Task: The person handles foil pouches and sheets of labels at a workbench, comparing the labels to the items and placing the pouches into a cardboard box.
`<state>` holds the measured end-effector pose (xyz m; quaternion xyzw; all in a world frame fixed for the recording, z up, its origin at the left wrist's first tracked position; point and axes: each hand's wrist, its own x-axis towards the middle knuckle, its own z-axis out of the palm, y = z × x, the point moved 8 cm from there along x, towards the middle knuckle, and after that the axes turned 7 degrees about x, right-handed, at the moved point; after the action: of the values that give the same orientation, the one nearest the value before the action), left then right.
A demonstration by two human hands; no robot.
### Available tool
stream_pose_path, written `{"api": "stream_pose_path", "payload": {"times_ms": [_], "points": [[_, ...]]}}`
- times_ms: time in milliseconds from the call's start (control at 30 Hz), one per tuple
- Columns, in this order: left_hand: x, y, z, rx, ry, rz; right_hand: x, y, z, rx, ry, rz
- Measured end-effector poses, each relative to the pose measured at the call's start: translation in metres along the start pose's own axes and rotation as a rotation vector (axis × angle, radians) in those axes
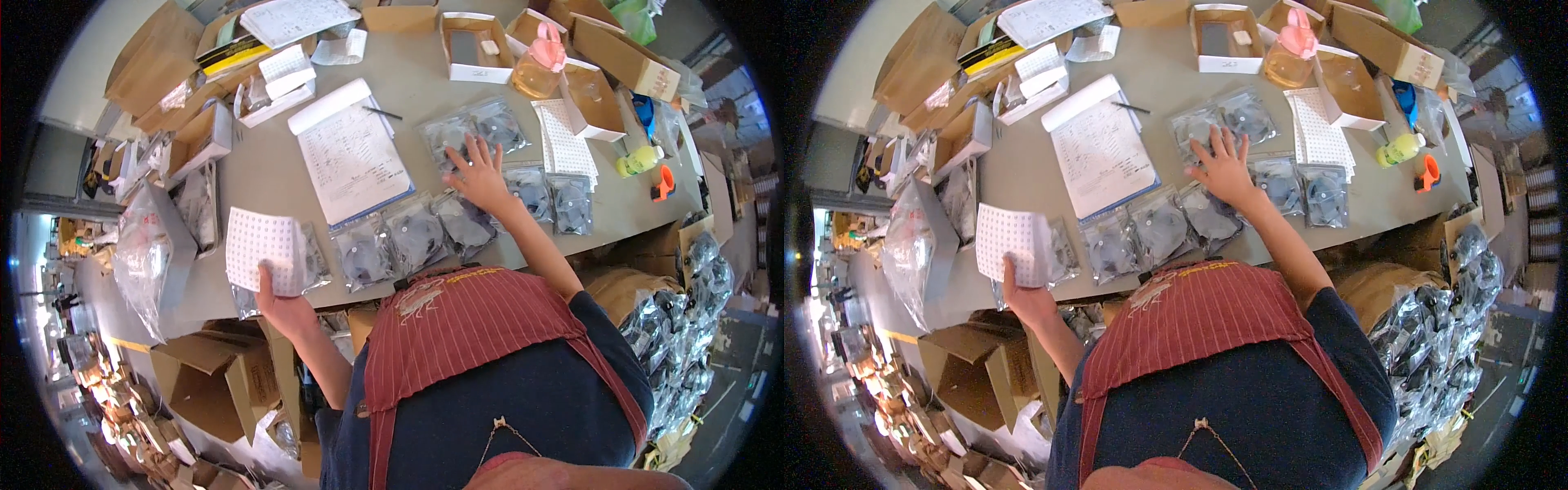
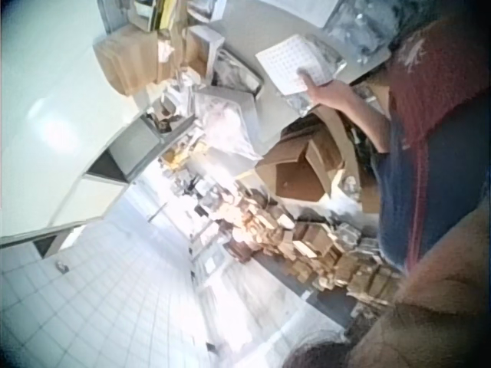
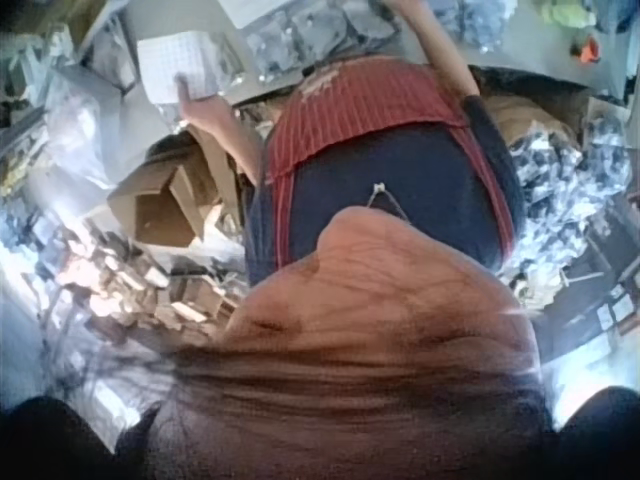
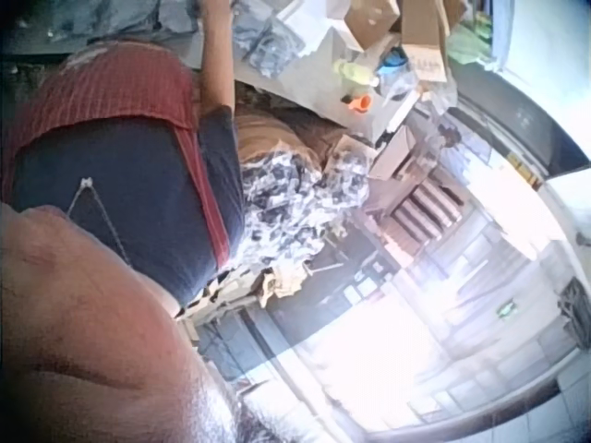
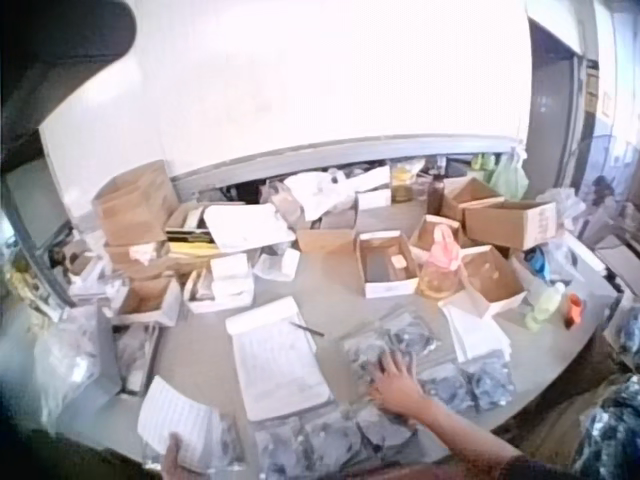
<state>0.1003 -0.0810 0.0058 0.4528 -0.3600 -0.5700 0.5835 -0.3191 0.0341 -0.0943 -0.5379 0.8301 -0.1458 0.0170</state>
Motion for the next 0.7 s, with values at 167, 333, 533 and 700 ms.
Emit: {"api": "stream_pose_path", "payload": {"times_ms": [167,333,533,700], "points": [[0.003,0.011,-0.002,-0.092,0.022,0.022,-0.063,-0.109,0.012,0.242,-0.183,-0.650],[-0.007,0.062,-0.061,-0.111,0.246,0.162,-0.068,-0.130,0.038,0.176,-0.178,-0.613],[-0.041,0.119,-0.150,-0.127,0.485,0.355,-0.060,-0.250,0.000,0.381,-0.132,-0.890],[-0.088,0.130,-0.212,-0.153,0.689,0.368,-0.075,-0.339,0.027,0.464,-0.111,-1.136]]}}
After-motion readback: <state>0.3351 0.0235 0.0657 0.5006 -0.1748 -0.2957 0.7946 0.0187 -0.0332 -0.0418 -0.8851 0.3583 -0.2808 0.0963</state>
